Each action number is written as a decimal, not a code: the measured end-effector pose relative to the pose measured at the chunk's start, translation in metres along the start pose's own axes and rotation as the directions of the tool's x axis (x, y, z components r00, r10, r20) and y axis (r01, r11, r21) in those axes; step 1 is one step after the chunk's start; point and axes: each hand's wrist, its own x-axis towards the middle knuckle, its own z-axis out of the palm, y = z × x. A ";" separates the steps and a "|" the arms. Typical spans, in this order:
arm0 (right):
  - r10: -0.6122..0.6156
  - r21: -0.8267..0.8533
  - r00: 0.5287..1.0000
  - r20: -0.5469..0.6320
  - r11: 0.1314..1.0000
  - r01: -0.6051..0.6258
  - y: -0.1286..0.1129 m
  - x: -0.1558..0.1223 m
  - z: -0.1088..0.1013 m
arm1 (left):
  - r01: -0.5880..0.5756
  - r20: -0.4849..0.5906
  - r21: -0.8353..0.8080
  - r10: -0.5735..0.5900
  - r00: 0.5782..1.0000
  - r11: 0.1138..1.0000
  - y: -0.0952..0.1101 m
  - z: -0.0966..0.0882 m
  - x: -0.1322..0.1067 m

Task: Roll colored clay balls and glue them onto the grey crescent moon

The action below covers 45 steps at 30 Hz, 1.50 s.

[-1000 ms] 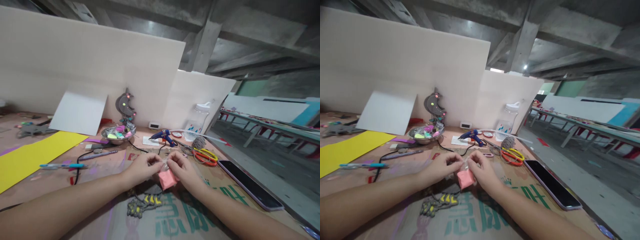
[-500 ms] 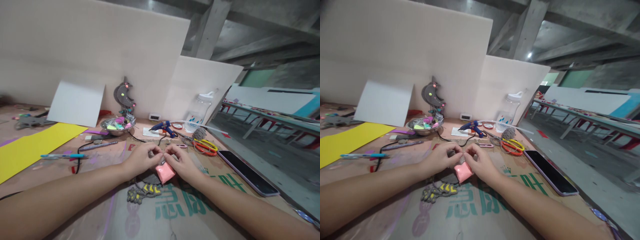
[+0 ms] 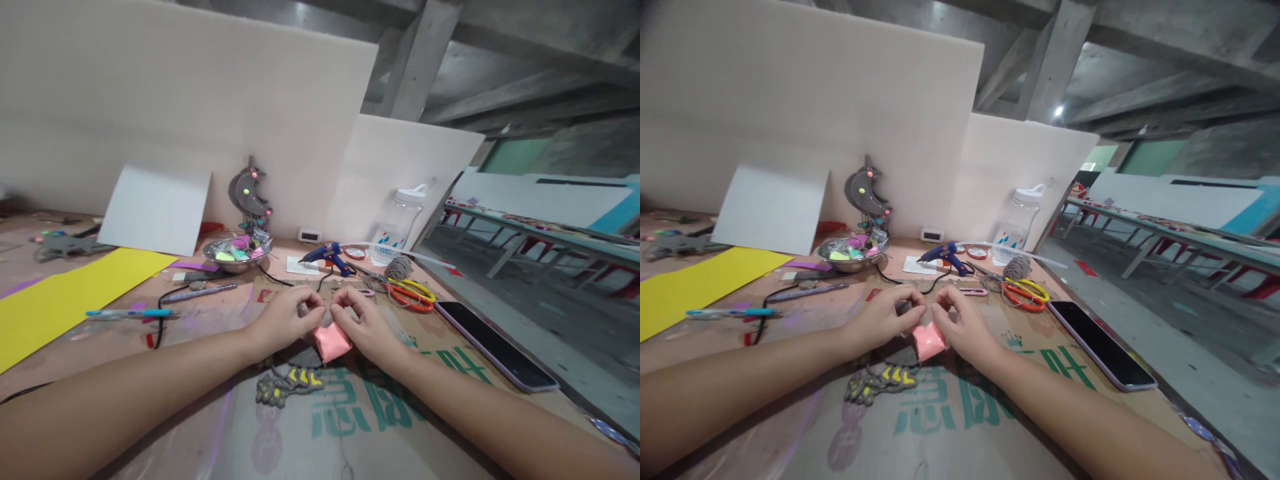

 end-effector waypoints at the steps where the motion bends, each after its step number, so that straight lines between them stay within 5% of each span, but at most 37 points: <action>1: -0.002 0.004 1.000 0.006 1.000 0.002 0.000 0.000 0.000 | 0.009 -0.001 -0.005 -0.009 1.000 1.000 0.000 0.000 0.000; 18: -0.037 -0.054 0.996 -0.087 0.998 0.033 0.006 -0.001 -0.002 | 0.034 -0.035 -0.039 -0.035 0.999 0.999 -0.002 0.001 0.001; 33: 0.016 0.088 0.993 -0.116 0.996 -0.006 0.019 0.005 -0.001 | 0.071 -0.069 -0.170 -0.084 0.994 0.983 -0.002 0.000 0.005; 45: 0.044 0.018 0.999 -0.031 0.999 -0.044 0.010 0.006 -0.003 | 0.035 -0.053 -0.106 -0.040 0.998 0.994 -0.006 0.000 0.005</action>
